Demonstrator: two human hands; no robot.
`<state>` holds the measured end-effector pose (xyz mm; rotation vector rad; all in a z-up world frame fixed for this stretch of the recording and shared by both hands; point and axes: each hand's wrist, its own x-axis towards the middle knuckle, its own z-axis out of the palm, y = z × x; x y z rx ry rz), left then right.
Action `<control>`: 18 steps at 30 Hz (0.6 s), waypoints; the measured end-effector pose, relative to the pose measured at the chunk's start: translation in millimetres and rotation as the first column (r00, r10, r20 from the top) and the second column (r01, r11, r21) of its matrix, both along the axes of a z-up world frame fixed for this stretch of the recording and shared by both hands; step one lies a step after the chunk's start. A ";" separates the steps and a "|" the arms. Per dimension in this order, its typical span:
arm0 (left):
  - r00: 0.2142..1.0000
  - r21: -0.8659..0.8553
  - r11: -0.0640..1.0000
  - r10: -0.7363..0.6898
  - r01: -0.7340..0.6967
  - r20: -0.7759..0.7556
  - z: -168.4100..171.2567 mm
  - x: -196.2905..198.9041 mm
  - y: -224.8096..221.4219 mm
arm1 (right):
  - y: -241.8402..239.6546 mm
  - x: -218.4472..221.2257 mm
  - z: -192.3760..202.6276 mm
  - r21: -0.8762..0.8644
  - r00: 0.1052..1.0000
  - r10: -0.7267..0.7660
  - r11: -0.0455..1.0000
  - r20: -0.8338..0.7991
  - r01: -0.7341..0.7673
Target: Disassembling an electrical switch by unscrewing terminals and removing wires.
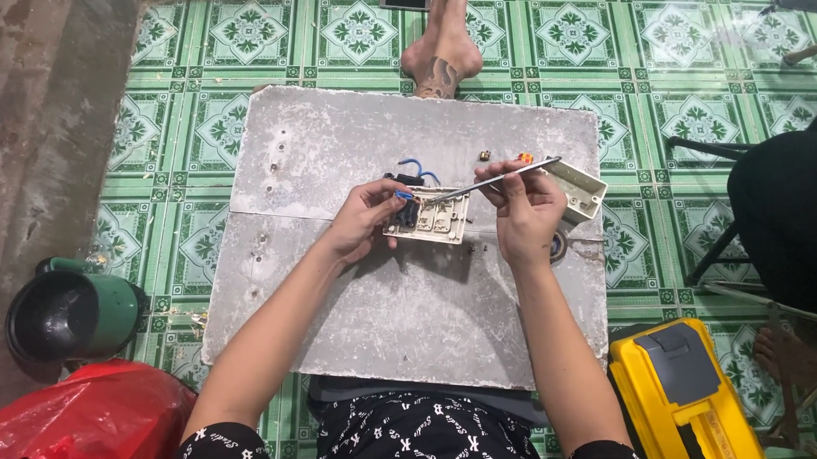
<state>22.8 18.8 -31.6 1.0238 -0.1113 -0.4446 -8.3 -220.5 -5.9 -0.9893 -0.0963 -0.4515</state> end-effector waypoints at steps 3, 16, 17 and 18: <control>1.000 -0.013 1.000 -0.008 0.008 -0.006 3.4 -1.3 0.4 | 1.0 -0.4 -0.7 -0.002 0.999 -0.010 1.000 0.042 0.010; 1.000 -0.027 0.999 -0.023 0.023 -0.020 -22.7 9.4 4.5 | 5.2 -3.5 3.2 -0.020 0.995 0.053 0.998 0.084 -0.052; 0.999 -0.030 0.999 -0.030 0.030 -0.017 -41.9 17.2 5.7 | 5.2 -3.6 3.2 -0.015 0.995 0.060 0.998 0.081 -0.059; 0.999 -0.032 0.999 -0.038 0.037 -0.014 -61.1 24.9 6.9 | 5.3 -3.8 3.3 -0.011 0.995 0.066 0.998 0.079 -0.066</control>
